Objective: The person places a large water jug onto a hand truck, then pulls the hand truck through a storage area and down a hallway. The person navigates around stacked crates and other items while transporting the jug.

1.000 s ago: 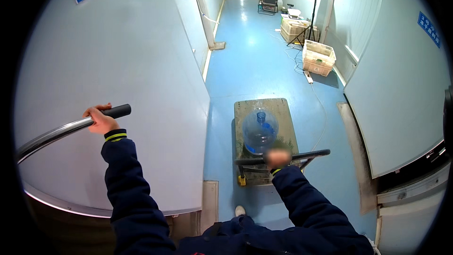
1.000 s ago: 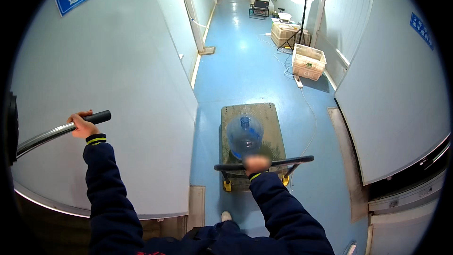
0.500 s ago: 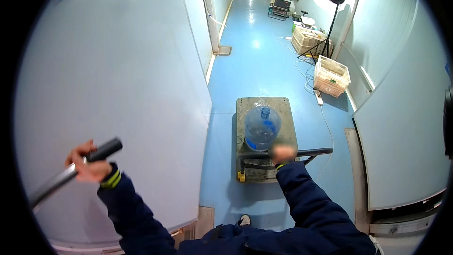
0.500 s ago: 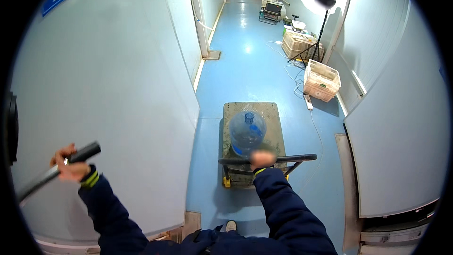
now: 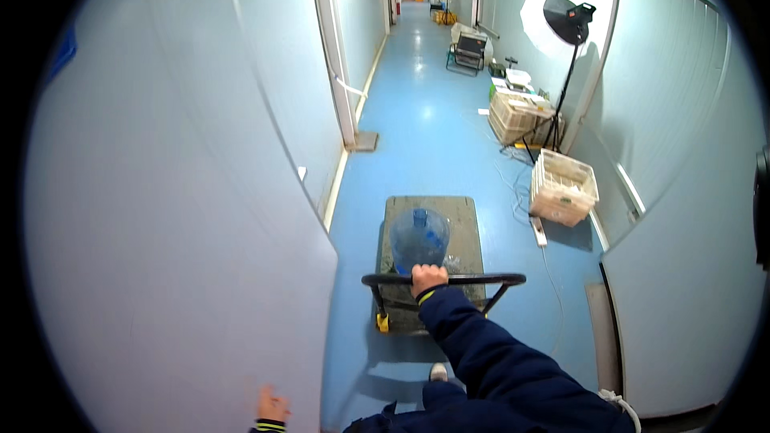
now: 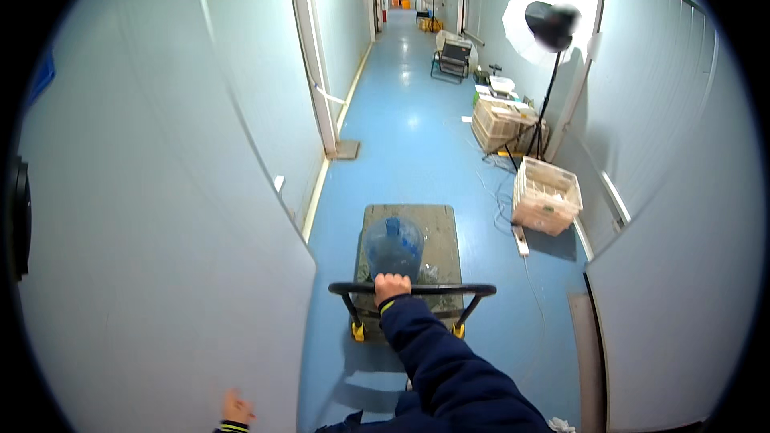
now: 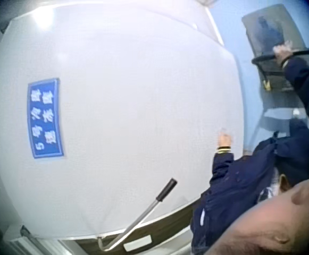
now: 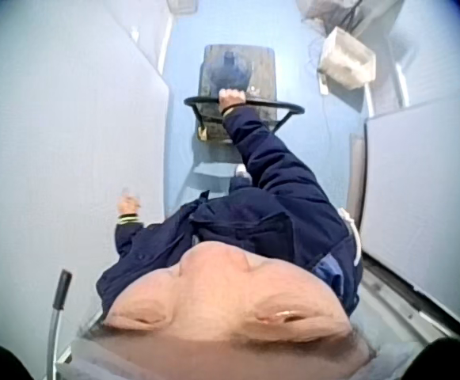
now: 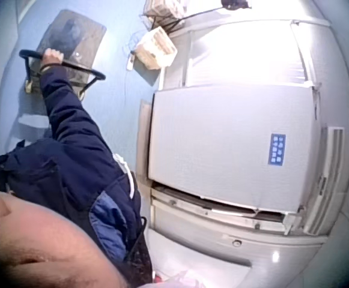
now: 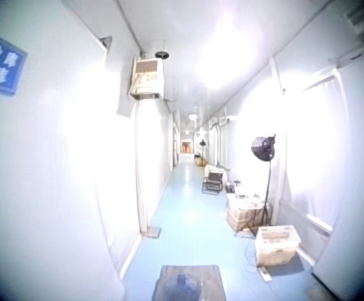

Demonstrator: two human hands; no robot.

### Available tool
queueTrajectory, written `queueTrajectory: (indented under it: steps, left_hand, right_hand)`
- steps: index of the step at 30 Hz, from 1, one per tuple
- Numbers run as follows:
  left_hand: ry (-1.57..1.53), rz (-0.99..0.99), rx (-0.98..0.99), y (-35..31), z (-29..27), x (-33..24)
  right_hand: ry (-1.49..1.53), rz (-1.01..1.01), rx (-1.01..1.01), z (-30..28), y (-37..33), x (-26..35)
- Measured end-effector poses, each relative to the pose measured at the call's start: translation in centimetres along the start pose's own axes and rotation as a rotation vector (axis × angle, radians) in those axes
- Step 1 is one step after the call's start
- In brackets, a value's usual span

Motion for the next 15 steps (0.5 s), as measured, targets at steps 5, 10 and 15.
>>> queueTrajectory:
  steps: [5,10,15]
  left_hand:
    - [0.491,0.089,0.429,3.8,12.4,8.8]
    - [0.386,0.016,0.4,8.6,16.1,5.4]
    - [0.729,0.177,0.209,22.9,18.1,4.1]
  right_hand:
    - [0.082,0.025,0.157,4.6,10.3,-1.5]
    - [0.089,0.044,0.195,9.2,19.7,-5.3]
    - [0.078,0.042,0.154,12.6,31.3,-7.1]
Point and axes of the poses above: each hand's wrist, its own y-axis towards the middle knuckle, its own z-axis out of the palm, x = y × z, the point moved 3 cm from there along y, towards the middle knuckle, and after that the axes turned 12 degrees about -x, right-handed, at the moved point
